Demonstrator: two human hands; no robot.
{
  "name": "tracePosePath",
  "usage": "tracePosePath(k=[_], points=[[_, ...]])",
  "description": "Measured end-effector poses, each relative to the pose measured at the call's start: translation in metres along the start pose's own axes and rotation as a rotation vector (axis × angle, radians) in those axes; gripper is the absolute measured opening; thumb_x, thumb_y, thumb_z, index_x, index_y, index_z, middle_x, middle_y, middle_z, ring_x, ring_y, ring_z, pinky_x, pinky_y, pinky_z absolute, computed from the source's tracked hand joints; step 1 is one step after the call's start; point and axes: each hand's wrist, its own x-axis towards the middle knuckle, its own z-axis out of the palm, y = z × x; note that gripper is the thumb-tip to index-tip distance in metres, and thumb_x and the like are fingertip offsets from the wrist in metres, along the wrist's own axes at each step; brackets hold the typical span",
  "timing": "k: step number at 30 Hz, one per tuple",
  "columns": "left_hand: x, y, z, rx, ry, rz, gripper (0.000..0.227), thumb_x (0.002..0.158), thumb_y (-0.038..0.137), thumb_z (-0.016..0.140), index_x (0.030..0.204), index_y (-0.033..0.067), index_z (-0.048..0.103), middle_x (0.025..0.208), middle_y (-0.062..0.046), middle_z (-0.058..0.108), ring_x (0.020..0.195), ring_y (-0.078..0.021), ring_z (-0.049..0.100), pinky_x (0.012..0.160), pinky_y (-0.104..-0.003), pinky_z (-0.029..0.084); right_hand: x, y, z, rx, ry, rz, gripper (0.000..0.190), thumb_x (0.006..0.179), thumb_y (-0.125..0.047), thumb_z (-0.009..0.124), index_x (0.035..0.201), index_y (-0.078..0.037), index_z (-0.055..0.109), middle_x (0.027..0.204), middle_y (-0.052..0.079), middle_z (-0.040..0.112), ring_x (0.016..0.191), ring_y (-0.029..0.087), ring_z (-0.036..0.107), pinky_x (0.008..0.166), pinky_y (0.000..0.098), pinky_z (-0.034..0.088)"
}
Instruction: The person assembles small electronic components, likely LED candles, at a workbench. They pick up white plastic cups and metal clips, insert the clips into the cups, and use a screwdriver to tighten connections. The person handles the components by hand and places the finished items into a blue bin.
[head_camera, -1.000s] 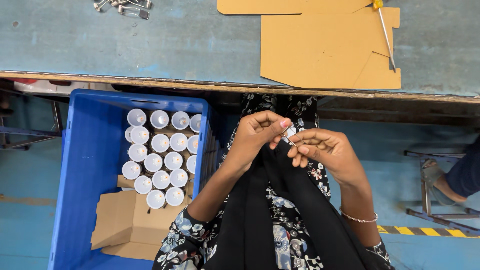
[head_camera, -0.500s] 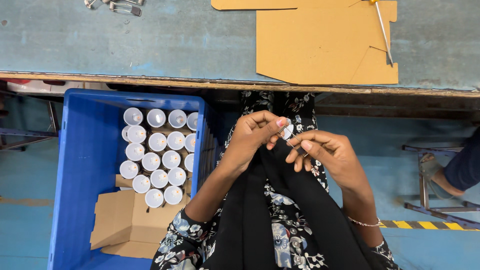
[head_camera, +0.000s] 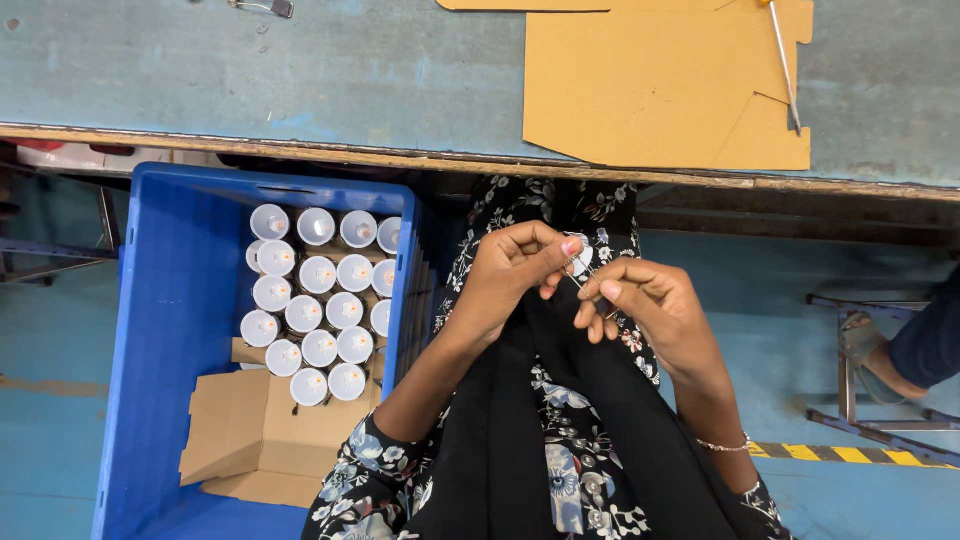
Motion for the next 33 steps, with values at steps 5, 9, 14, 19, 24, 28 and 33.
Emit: tracePosePath(k=[5,9,14,19,24,28,33], points=[[0.0,0.003,-0.002,0.0,0.007,0.008,0.022,0.097,0.022,0.075,0.096,0.0001,0.072,0.079,-0.002,0.068,0.065,-0.0047,0.057,0.058,-0.021,0.046,0.0,0.0,0.0,0.055,-0.024,-0.007,0.025,0.103,-0.011,0.055,0.107,0.008,0.071,0.085,0.017,0.075,0.068,0.017,0.069,0.062,0.0274,0.055],[-0.001,0.004,-0.003,-0.002,0.013,0.004,0.022,0.097,0.023,0.074,0.097,0.0004,0.072,0.08,-0.002,0.069,0.066,-0.0045,0.057,0.059,-0.021,0.046,0.0,0.001,0.001,0.04,-0.011,-0.014,0.024,0.102,-0.01,0.055,0.106,0.008,0.071,0.084,0.017,0.075,0.067,0.017,0.069,0.062,0.0271,0.054],[0.0,0.002,-0.005,0.002,0.026,0.002,0.022,0.096,0.022,0.074,0.097,0.0003,0.073,0.079,-0.002,0.069,0.065,-0.0046,0.057,0.059,-0.021,0.046,0.001,0.005,0.004,0.008,0.032,-0.003,0.023,0.102,-0.009,0.054,0.101,0.007,0.071,0.08,0.016,0.073,0.065,0.017,0.068,0.06,0.0262,0.053],[-0.002,-0.001,-0.006,0.014,0.013,0.042,0.022,0.097,0.022,0.075,0.096,0.0002,0.071,0.08,-0.001,0.068,0.067,-0.0047,0.058,0.059,-0.02,0.047,0.004,0.01,0.004,0.004,0.059,0.001,0.021,0.1,-0.005,0.055,0.095,0.007,0.07,0.075,0.015,0.072,0.061,0.016,0.066,0.058,0.0258,0.052],[-0.002,-0.004,-0.005,0.04,0.016,0.072,0.02,0.097,0.02,0.075,0.097,-0.0002,0.071,0.08,-0.002,0.068,0.066,-0.0048,0.058,0.059,-0.02,0.047,0.007,0.014,0.004,0.022,0.074,0.011,0.02,0.099,-0.003,0.054,0.092,0.007,0.07,0.073,0.014,0.071,0.06,0.015,0.065,0.056,0.0257,0.051],[0.0,-0.01,-0.007,0.045,0.008,0.052,0.02,0.098,0.019,0.074,0.097,-0.0007,0.07,0.08,-0.002,0.068,0.066,-0.0049,0.059,0.059,-0.02,0.047,0.007,0.019,0.002,0.022,0.11,0.01,0.021,0.097,-0.001,0.053,0.089,0.008,0.07,0.072,0.014,0.069,0.06,0.016,0.065,0.055,0.0265,0.052],[0.003,-0.015,-0.014,0.077,-0.009,0.083,0.02,0.098,0.019,0.073,0.1,-0.001,0.07,0.082,-0.001,0.069,0.069,-0.0046,0.061,0.059,-0.021,0.05,0.006,0.036,0.002,0.093,0.155,0.01,0.02,0.096,-0.001,0.051,0.092,0.008,0.068,0.077,0.015,0.07,0.064,0.018,0.066,0.058,0.0281,0.052]])
